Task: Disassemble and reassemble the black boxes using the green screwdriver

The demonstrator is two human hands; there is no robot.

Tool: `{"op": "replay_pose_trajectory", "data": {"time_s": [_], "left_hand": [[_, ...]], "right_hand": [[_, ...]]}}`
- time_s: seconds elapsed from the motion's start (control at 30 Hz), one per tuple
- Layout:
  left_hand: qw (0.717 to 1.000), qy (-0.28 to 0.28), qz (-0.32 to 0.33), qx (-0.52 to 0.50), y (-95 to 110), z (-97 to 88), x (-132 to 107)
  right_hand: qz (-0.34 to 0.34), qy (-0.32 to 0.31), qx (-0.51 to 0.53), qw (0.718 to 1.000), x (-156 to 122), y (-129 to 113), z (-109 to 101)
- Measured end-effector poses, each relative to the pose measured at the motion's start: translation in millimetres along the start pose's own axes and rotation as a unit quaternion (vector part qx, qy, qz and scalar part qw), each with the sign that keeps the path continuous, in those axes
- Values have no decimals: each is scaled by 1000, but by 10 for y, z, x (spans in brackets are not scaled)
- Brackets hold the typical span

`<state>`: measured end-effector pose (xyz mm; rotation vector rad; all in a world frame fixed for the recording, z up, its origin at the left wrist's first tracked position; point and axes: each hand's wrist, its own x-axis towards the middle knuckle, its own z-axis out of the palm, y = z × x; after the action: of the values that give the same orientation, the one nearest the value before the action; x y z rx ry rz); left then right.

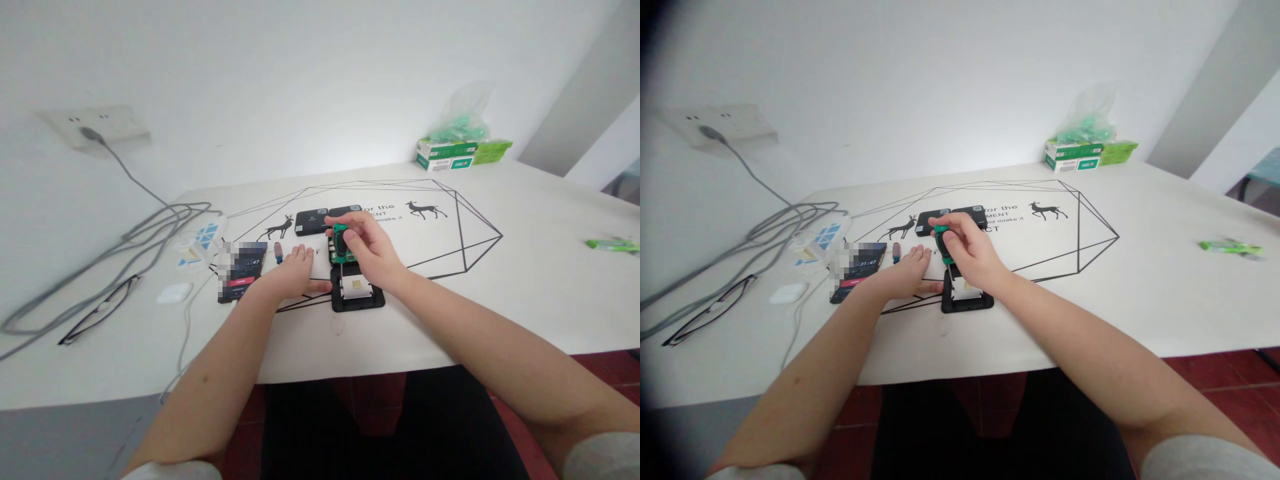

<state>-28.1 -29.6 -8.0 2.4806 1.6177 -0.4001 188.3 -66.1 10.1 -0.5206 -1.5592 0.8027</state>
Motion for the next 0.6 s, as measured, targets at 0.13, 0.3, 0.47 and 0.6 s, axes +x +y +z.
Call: {"op": "replay_pose_trajectory", "data": {"time_s": [0.13, 0.3, 0.47, 0.6], "left_hand": [[1000, 13, 16, -2, -60, 18, 13], [999, 23, 28, -4, -128, 47, 34], [998, 53, 17, 15, -69, -17, 22], [996, 77, -10, 32, 30, -115, -7]], "right_hand": [[1, 30, -47, 998, 8, 55, 2], [-28, 38, -86, 995, 13, 54, -29], [-60, 17, -88, 994, 24, 5, -48], [15, 3, -3, 1000, 24, 0, -25]]}}
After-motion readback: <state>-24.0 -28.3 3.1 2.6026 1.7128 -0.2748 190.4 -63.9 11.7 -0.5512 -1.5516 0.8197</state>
